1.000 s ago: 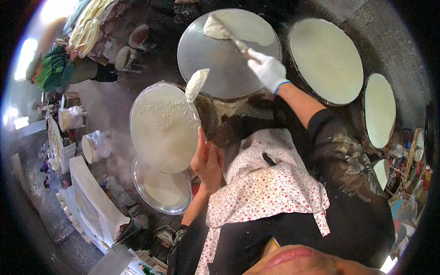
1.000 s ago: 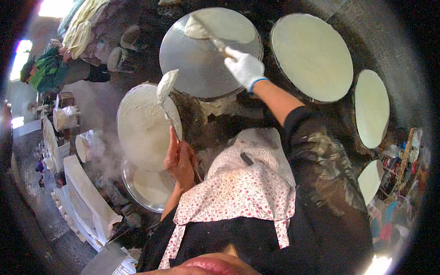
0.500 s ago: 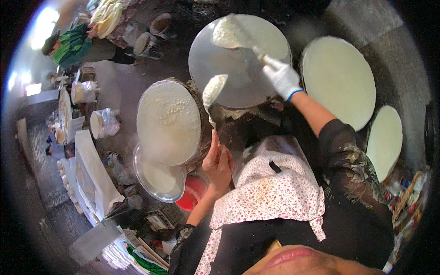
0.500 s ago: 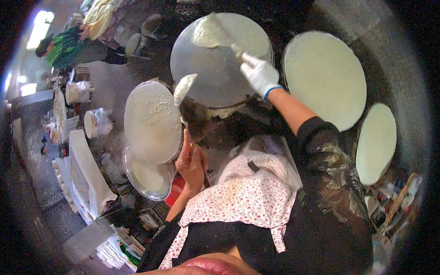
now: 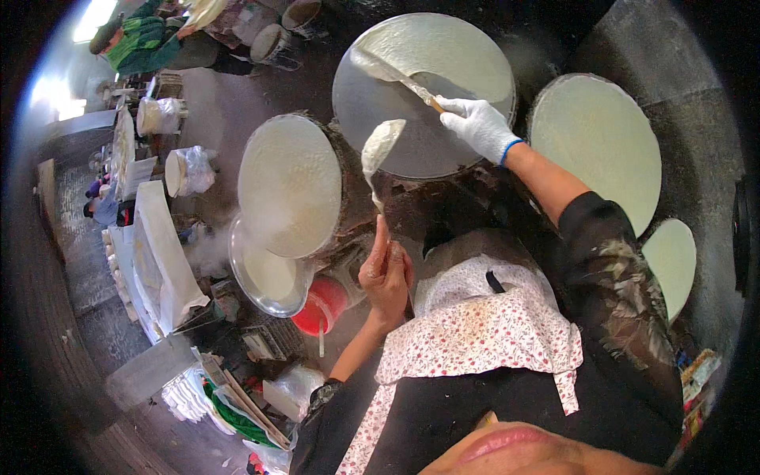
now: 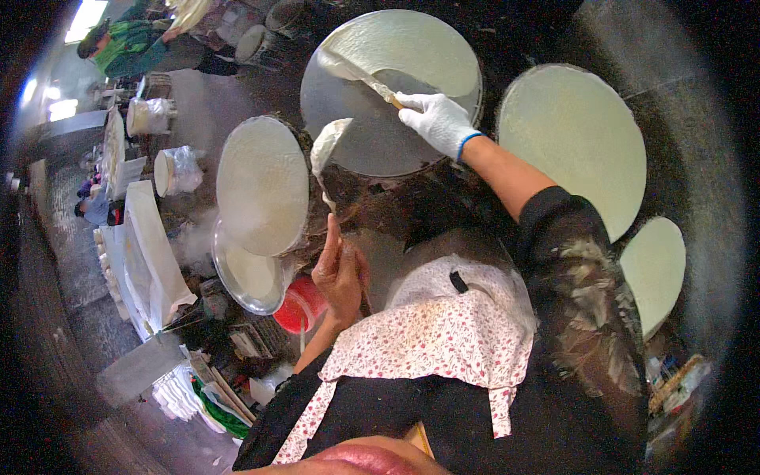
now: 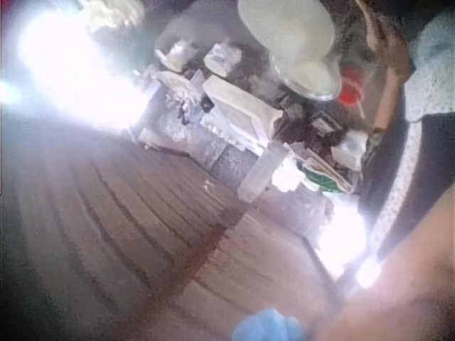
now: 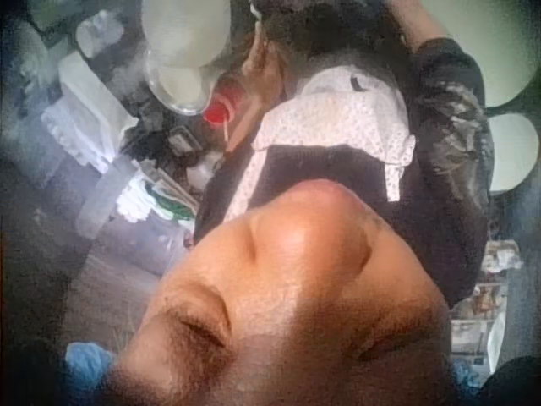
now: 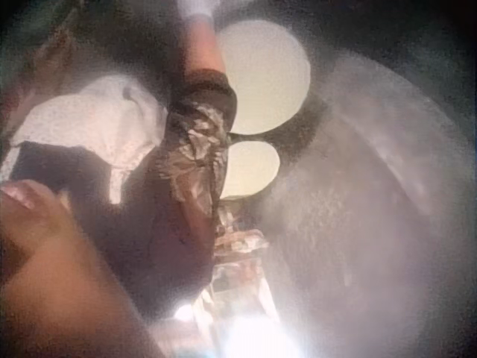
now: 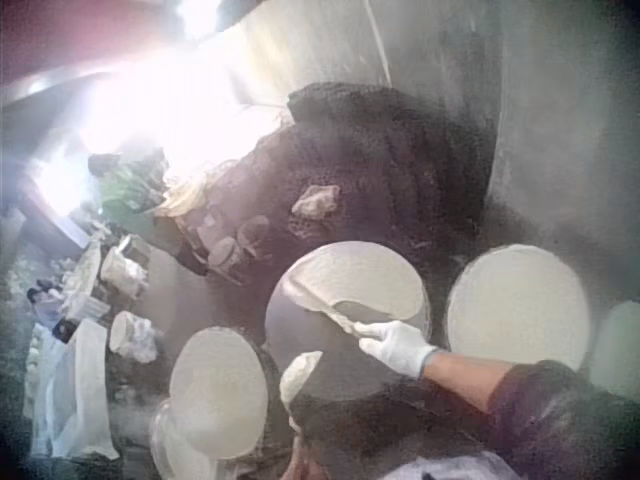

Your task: The person ladles batter onto several round hot plates and spreads it into thin crepes using a wooden spreader. They repeatedly scoop batter from a metal bowl, pour it onto the plates, and smooth the surface while steam rises from the cooking crepes.

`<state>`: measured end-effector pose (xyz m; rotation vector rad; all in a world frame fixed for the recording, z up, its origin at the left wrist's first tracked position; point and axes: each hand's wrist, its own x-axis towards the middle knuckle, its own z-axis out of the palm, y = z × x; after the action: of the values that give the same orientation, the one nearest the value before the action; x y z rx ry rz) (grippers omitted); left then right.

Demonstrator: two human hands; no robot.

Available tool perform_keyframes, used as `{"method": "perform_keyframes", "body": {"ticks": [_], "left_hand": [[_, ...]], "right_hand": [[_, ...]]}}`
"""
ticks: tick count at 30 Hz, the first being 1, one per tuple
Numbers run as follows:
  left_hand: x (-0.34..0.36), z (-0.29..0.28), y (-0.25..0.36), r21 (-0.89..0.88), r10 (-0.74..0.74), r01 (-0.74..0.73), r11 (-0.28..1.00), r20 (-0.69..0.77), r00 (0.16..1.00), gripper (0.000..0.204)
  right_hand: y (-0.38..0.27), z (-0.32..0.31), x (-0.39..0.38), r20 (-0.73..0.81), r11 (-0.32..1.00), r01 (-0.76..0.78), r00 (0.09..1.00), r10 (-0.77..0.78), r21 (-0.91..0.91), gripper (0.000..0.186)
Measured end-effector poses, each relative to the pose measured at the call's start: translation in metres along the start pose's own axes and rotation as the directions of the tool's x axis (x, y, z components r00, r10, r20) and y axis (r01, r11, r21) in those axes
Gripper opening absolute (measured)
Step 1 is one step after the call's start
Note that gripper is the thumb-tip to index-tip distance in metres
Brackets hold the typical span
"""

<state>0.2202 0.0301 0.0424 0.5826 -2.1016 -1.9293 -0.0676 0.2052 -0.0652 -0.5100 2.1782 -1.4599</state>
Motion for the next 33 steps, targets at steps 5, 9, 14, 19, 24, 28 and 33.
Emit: {"method": "perform_keyframes", "body": {"ticks": [5,9,14,19,24,28,33], "left_hand": [[-0.012,0.008,-0.001,0.012,-0.089,0.089,0.996,-0.048,0.995,0.055],[-0.014,0.013,-0.008,0.026,-0.020,0.022,0.999,-0.054,0.998,0.056],[-0.021,0.022,-0.008,-0.036,-0.047,0.044,0.998,-0.092,0.995,0.057],[-0.023,0.029,-0.006,0.039,-0.056,0.061,0.997,-0.099,0.993,0.055],[-0.025,0.030,-0.009,-0.026,-0.101,0.099,0.995,-0.122,0.987,0.056],[-0.026,0.034,-0.012,-0.027,-0.162,0.160,0.987,-0.136,0.977,0.057],[-0.029,0.036,-0.010,-0.026,-0.125,0.123,0.992,-0.133,0.983,0.056]], "right_hand": [[0.002,-0.005,0.000,-0.287,0.994,-0.089,0.953,0.102,0.057,0.047],[-0.004,-0.007,0.003,-0.046,0.996,0.005,0.999,-0.009,-0.091,0.044],[-0.012,-0.016,0.001,-0.138,0.978,-0.113,0.981,0.138,0.177,0.047],[-0.010,-0.018,0.012,-0.012,0.995,0.065,0.998,-0.066,-0.073,0.042],[0.005,-0.020,0.012,0.189,0.999,-0.033,0.981,0.037,-0.023,0.047],[0.009,-0.016,0.024,-0.195,0.982,0.122,0.977,-0.093,0.143,0.043],[-0.001,-0.015,0.010,0.297,0.989,-0.149,0.945,0.137,0.018,0.044]]}}
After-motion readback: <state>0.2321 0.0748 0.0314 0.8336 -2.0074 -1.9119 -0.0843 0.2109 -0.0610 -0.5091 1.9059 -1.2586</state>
